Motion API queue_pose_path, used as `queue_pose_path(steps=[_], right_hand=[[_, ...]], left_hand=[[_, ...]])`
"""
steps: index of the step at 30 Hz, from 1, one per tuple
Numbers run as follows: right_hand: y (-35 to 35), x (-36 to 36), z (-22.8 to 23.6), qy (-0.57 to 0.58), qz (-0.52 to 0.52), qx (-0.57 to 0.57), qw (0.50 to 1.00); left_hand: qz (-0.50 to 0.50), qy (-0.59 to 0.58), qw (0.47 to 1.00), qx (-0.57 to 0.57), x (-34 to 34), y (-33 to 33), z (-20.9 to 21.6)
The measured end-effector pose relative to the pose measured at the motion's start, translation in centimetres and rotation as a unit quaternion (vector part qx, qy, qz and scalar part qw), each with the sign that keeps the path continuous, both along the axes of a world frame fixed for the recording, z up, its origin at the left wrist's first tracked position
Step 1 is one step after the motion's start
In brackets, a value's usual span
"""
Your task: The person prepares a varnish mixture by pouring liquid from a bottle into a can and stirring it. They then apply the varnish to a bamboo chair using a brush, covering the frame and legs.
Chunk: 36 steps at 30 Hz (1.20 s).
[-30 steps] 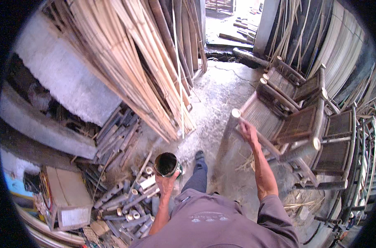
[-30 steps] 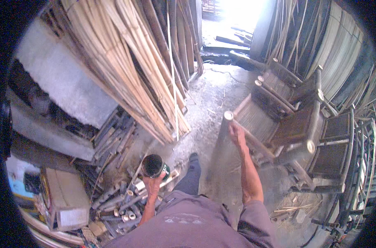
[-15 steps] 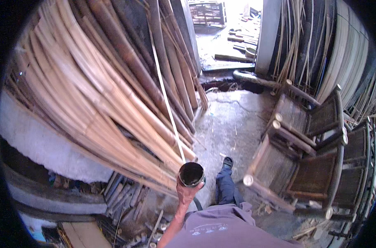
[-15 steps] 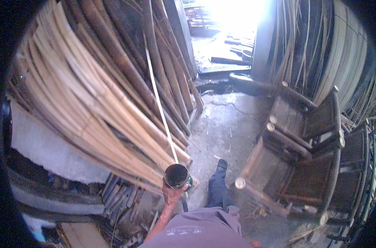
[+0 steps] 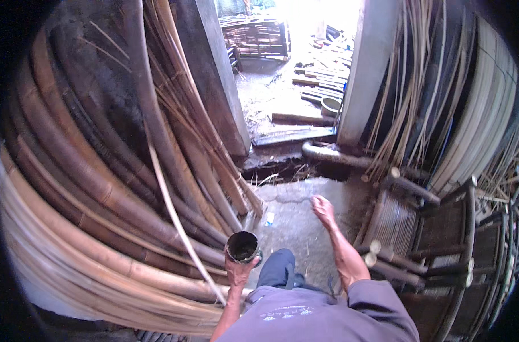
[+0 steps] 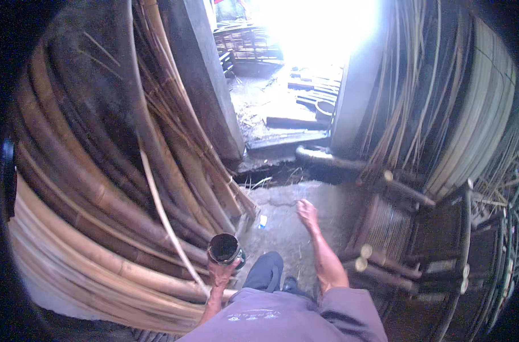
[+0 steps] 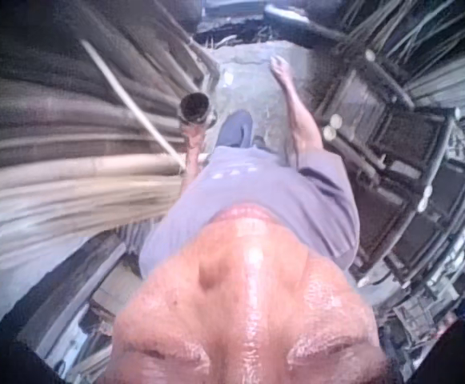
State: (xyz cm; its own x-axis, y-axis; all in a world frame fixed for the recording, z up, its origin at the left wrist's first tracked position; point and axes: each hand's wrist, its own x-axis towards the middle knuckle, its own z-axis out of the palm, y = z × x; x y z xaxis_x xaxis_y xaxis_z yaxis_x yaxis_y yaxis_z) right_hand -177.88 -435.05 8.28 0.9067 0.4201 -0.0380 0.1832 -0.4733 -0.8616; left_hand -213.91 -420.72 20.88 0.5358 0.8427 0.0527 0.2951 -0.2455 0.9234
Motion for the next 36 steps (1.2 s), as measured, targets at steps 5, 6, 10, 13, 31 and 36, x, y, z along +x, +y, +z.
queue_pose_path(steps=[5, 6, 10, 13, 31, 36], right_hand=[[18.3, 11.6, 11.4, -0.039, 0.184, 0.091, 0.978], [20.2, 15.7, 9.7, -0.070, 0.200, 0.061, 0.975], [19.7, 27.1, 1.4, -0.063, 0.144, -0.071, 0.985], [8.5, 32.2, -10.5, 0.073, -0.032, -0.218, 0.973], [23.2, 73.8, -18.6, 0.050, 0.026, -0.211, 0.976], [49.4, 98.9, 9.8, 0.084, 0.007, 0.115, 0.990]], left_hand=[[-0.016, -0.054, 0.998, -0.005, 14.9, 10.2, -1.4], [-0.022, -0.059, 0.998, -0.001, 18.6, 12.4, -1.7], [-0.006, -0.089, 0.995, 0.048, 31.3, 21.5, -3.6], [-0.028, -0.043, 0.998, 0.042, 41.3, 25.2, 1.2], [0.060, 0.094, 0.993, 0.043, 88.6, 51.9, 2.5], [0.064, 0.043, 0.996, 0.038, 98.6, 57.8, 7.6]])
